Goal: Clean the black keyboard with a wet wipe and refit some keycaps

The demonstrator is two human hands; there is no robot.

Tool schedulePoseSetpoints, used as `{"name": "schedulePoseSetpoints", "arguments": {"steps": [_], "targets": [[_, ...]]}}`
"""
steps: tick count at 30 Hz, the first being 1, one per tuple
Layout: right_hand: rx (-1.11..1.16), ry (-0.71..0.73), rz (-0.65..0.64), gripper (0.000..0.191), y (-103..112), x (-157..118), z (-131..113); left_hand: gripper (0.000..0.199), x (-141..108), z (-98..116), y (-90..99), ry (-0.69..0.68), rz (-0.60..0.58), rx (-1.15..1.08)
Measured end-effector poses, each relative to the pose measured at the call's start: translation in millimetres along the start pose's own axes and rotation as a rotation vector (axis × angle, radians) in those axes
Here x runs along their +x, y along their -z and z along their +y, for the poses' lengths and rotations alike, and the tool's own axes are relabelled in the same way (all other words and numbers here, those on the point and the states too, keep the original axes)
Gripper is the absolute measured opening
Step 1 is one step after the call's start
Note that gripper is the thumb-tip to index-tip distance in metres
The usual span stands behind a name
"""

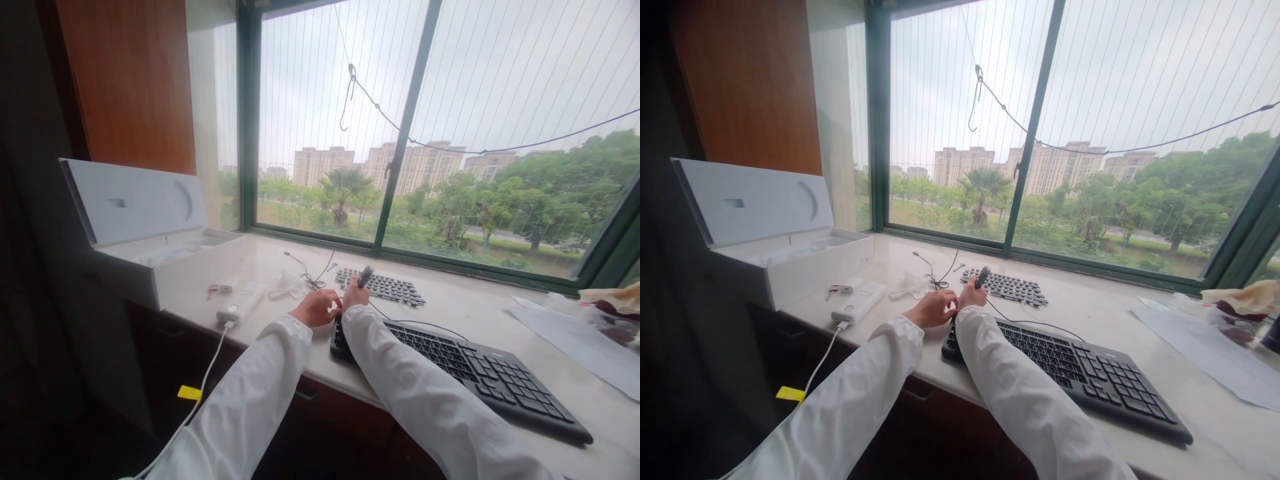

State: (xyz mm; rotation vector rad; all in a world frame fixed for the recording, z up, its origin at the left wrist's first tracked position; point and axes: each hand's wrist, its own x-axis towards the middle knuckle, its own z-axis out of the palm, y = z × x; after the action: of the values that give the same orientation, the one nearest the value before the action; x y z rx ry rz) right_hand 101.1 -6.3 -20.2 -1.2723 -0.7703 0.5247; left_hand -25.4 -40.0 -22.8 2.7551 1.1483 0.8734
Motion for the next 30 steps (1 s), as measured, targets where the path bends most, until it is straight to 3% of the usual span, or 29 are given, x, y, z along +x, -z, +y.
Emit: {"name": "schedulePoseSetpoints", "arguments": {"steps": [3,12,19,30], "targets": [[-0.091,-0.019,0.064,0.030,-0.2,-3.0,-3.2,0.014,-0.2,-1.5,0.3,-0.009,0.008,-0.011],[-0.144,0.104,0.026,0.034,-1.7,-20.4,-9.2,0.016,1.1,-7.5,-3.4,-0.033,-0.008,-0.081],[-0.153,0.143,0.071,0.037,-0.9,-23.4,-9.4,0.019,0.5,-7.7,-2.1,-0.055,-0.019,-0.111],[-0.178,0.231,0.074,0.038,-2.4,-26.1,-7.6,0.019,3.7,-12.7,-10.4,0.004,-0.004,0.055]]}}
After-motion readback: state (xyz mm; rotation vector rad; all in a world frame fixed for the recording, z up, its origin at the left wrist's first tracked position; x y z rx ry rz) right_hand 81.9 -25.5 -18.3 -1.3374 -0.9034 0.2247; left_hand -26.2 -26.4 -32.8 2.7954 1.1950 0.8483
